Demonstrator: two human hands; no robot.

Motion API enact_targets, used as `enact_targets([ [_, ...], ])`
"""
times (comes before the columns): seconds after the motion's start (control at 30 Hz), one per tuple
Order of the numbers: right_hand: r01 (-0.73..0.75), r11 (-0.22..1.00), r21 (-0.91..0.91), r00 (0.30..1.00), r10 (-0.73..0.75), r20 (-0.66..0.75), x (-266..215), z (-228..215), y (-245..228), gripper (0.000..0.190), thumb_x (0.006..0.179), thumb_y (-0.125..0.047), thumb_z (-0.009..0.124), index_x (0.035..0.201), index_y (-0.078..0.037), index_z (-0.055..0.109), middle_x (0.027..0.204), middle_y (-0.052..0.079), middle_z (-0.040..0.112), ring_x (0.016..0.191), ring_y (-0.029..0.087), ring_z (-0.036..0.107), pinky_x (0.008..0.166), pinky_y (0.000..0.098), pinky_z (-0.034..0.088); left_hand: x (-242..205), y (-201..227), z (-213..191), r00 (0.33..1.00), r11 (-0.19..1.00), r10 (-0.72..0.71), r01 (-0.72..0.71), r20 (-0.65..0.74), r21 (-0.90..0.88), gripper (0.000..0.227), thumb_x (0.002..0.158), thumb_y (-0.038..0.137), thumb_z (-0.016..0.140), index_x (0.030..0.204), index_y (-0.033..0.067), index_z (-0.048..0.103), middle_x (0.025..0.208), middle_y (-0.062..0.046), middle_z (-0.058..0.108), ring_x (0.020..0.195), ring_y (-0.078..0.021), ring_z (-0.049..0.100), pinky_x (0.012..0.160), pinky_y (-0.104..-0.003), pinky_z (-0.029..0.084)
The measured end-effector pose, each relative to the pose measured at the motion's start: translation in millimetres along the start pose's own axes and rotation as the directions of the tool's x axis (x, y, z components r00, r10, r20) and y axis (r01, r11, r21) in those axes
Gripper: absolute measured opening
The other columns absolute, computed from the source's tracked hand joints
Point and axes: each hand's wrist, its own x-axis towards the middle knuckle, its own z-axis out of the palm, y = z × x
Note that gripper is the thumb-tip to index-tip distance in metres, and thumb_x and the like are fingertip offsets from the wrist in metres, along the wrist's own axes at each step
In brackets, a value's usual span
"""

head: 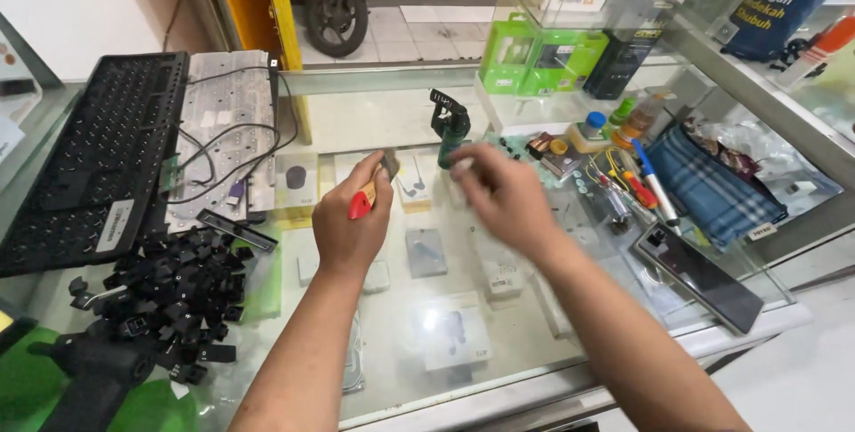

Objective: Cleaning individual keyboard components using a brush and a small hand tool on a glass service counter.

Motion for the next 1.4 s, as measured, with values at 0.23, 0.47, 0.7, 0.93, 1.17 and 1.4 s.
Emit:
enact_targets([
  [0.23, -0.323, 0.819, -0.475, 0.886, 0.438, 0.153, 22.8, -38.8, 148.4, 0.029, 0.097, -0.006, 0.064, 0.124, -0.009, 0.074, 0.119, 0.013, 0.076, 0.11, 0.034, 0.073, 0.092, 0.0465, 0.058, 0.4, 4.3, -4.0, 0.999, 0.999, 0.043, -0.043, 0.027, 0.008, 0.027, 0.101, 0.031, 0.061, 0.124, 0.0277, 0.075, 0.104, -0.008, 0.08, 0.098, -0.0336, 0.076, 0.084, -0.049, 0.061],
  [0.47, 0.049, 0.766, -0.641, 0.845, 0.311, 0.436, 41.6, -13.1, 137.8, 0.038, 0.089, -0.005, 0.068, 0.126, -0.013, 0.074, 0.127, 0.014, 0.071, 0.12, 0.037, 0.068, 0.098, 0.046, 0.059, 3.1, 2.4, -10.7, 0.999, 0.999, 0.042, -0.042, 0.028, 0.013, 0.028, 0.102, 0.028, 0.06, 0.124, 0.0231, 0.076, 0.104, -0.012, 0.08, 0.097, -0.0368, 0.076, 0.083, -0.051, 0.061],
  [0.7, 0.144, 0.709, -0.691, 0.796, 0.332, 0.506, 41.1, -22.7, 146.6, 0.021, 0.089, -0.008, 0.074, 0.11, -0.013, 0.076, 0.106, 0.01, 0.077, 0.104, 0.032, 0.075, 0.091, 0.0426, 0.062, 2.8, 4.1, -11.2, 0.997, 0.997, 0.066, -0.067, 0.036, 0.023, 0.028, 0.103, 0.025, 0.06, 0.124, 0.019, 0.077, 0.103, -0.016, 0.079, 0.094, -0.038, 0.076, 0.081, -0.049, 0.062],
  [0.93, -0.063, 0.783, -0.619, 0.83, 0.386, 0.404, 40.8, -52.0, 163.9, 0.016, 0.094, -0.007, 0.068, 0.108, -0.007, 0.076, 0.105, 0.015, 0.078, 0.104, 0.039, 0.074, 0.092, 0.0505, 0.06, 1.8, 8.6, -14.3, 0.995, 0.997, 0.08, -0.08, 0.061, 0.002, 0.028, 0.103, 0.023, 0.061, 0.124, 0.0148, 0.077, 0.105, -0.018, 0.079, 0.094, -0.0401, 0.076, 0.081, -0.05, 0.062],
  [1.17, -0.09, 0.692, -0.717, 0.818, 0.462, 0.343, 27.0, -53.4, 186.6, 0.016, 0.094, -0.011, 0.071, 0.106, -0.016, 0.079, 0.102, 0.006, 0.08, 0.101, 0.03, 0.077, 0.091, 0.0443, 0.062, 2.1, 11.0, -15.9, 0.994, 0.997, 0.079, -0.08, 0.076, 0.013, 0.029, 0.103, 0.024, 0.061, 0.125, 0.0137, 0.076, 0.105, -0.018, 0.079, 0.094, -0.0407, 0.076, 0.08, -0.051, 0.062],
  [1.4, -0.045, 0.714, -0.699, 0.847, 0.398, 0.352, 35.5, -45.5, 195.0, 0.022, 0.098, -0.01, 0.063, 0.114, -0.014, 0.077, 0.108, 0.011, 0.078, 0.1, 0.034, 0.076, 0.09, 0.0464, 0.062, 1.5, 12.5, -17.4, 0.991, 0.995, 0.1, -0.102, 0.089, 0.016, 0.03, 0.104, 0.025, 0.059, 0.126, 0.0144, 0.075, 0.106, -0.018, 0.079, 0.095, -0.04, 0.076, 0.08, -0.05, 0.063],
])
